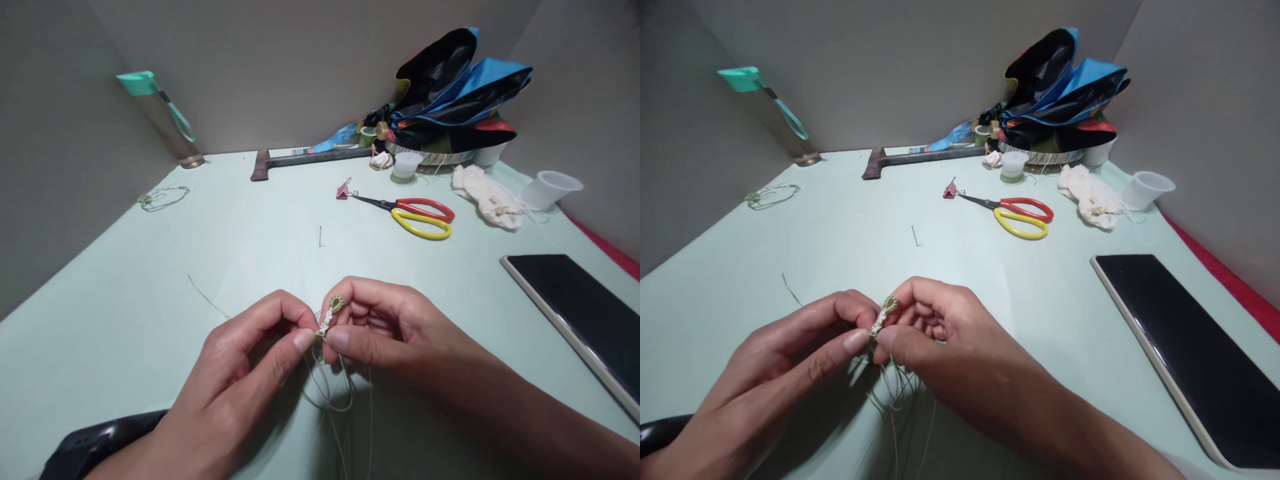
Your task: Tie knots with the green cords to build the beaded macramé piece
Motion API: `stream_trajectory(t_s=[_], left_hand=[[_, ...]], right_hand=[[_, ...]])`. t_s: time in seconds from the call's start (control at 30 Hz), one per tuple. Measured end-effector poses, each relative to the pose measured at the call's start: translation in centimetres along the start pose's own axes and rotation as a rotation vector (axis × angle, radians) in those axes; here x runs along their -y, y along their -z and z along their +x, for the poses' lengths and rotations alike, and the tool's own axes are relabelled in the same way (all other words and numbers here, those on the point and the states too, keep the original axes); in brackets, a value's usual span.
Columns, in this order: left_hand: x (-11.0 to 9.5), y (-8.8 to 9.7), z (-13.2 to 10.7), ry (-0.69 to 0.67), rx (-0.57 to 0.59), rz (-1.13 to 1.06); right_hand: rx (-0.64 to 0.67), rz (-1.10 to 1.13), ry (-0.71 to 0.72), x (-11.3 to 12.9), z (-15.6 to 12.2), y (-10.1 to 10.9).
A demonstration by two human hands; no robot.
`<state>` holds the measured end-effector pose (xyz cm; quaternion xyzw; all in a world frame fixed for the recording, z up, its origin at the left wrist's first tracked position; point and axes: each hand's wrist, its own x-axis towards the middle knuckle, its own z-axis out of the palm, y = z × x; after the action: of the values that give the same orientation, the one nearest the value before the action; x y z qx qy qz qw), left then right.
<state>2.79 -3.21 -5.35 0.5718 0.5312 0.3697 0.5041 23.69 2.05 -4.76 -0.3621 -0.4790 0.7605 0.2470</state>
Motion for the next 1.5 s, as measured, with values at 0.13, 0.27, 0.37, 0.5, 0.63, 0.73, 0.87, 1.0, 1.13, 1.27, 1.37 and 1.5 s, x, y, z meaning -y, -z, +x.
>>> stream_trajectory(t_s=[0.13,0.27,0.37,0.5,0.63,0.73,0.87,1.0,1.13,1.27,1.37,1.5], left_hand=[[0.2,-0.2,0.0,0.050,0.009,-0.136],[0.2,-0.3,0.0,0.045,-0.011,-0.101],[0.3,-0.3,-0.2,-0.004,-0.014,-0.092],[0.6,-0.3,-0.3,-0.013,0.001,-0.108],[0.9,-0.4,-0.1,0.005,0.004,-0.088],[0.8,-0.3,0.1,0.000,0.003,-0.107],[0.2,-0.1,0.2,-0.001,0.030,-0.141],[-0.1,-0.1,0.3,0.004,0.028,-0.147],[0.3,-0.2,0.0,-0.011,-0.020,-0.115],[0.8,-0.2,-0.2,0.032,0.022,-0.178],[0.8,-0.1,0.0,0.101,0.072,-0.292],[0.4,-0.1,0.2,0.119,0.085,-0.296]], right_hand=[[0.006,0.032,-0.033,0.1,0.0,0.1],[0.006,0.054,-0.025,0.1,0.0,0.1],[0.003,0.051,-0.014,-0.1,0.1,0.2],[0.010,0.032,-0.005,-0.2,0.2,0.3],[0.040,0.055,-0.014,-0.2,0.2,0.5],[0.060,0.077,-0.016,-0.2,0.2,0.8],[0.082,0.100,0.000,-0.4,0.4,1.0],[0.067,0.090,-0.012,-0.5,0.5,0.9],[0.063,0.105,-0.016,-0.5,0.4,0.8],[0.068,0.118,-0.014,-0.4,0.3,0.9],[0.065,0.113,-0.015,-0.3,0.3,0.9],[0.046,0.077,-0.027,-0.2,0.3,0.8]])
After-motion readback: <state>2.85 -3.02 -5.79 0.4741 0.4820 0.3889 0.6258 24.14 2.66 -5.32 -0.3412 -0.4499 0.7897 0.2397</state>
